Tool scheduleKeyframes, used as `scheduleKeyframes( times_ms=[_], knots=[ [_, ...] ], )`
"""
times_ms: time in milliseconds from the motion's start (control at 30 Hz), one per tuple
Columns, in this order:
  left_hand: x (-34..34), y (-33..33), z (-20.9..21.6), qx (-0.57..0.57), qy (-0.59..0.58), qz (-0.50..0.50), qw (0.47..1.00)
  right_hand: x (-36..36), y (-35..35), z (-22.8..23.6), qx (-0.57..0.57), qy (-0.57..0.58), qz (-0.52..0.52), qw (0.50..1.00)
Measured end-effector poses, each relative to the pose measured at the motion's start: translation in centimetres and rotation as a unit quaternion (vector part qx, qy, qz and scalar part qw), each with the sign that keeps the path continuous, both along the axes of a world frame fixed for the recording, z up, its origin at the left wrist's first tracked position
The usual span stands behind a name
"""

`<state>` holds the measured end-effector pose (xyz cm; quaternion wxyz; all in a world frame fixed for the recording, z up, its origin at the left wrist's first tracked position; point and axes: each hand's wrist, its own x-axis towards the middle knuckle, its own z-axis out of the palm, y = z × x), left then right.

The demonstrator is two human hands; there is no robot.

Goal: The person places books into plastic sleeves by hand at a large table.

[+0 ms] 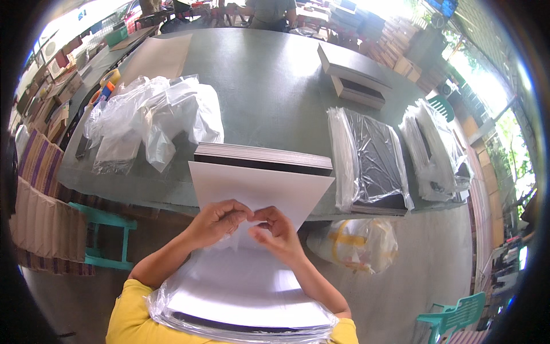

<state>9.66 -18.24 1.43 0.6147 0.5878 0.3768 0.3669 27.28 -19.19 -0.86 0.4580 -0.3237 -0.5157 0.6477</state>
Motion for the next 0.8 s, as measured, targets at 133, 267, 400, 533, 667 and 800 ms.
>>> scheduleKeyframes(
  times_ms=[133, 267, 400, 533, 667, 800],
  knots=[
    [1.7, -0.6, 2.0, 0.174, 0.020, 0.013, 0.984, -1.5, -1.6, 0.1, 0.139, -0.247, 0.141, 0.949],
    [2.0, -0.6, 2.9, 0.134, -0.105, 0.112, 0.979, -1.4, -1.6, -1.3, 0.002, -0.063, 0.046, 0.997],
    [0.8, -0.9, 1.3, 0.052, -0.079, 0.122, 0.988, 0.0, -1.2, 0.2, -0.089, 0.082, -0.066, 0.990],
    [-1.3, -1.6, 0.2, 0.067, 0.081, 0.111, 0.988, -0.7, -1.9, 0.7, -0.121, 0.076, -0.093, 0.985],
    [-4.1, -0.1, 1.5, 0.073, -0.129, 0.320, 0.936, 0.4, -2.1, 0.0, -0.085, -0.088, 0.150, 0.981],
    [-5.3, -0.9, 1.9, 0.111, 0.055, 0.269, 0.955, -0.2, -2.4, -1.6, 0.048, -0.076, 0.047, 0.995]
  ],
)
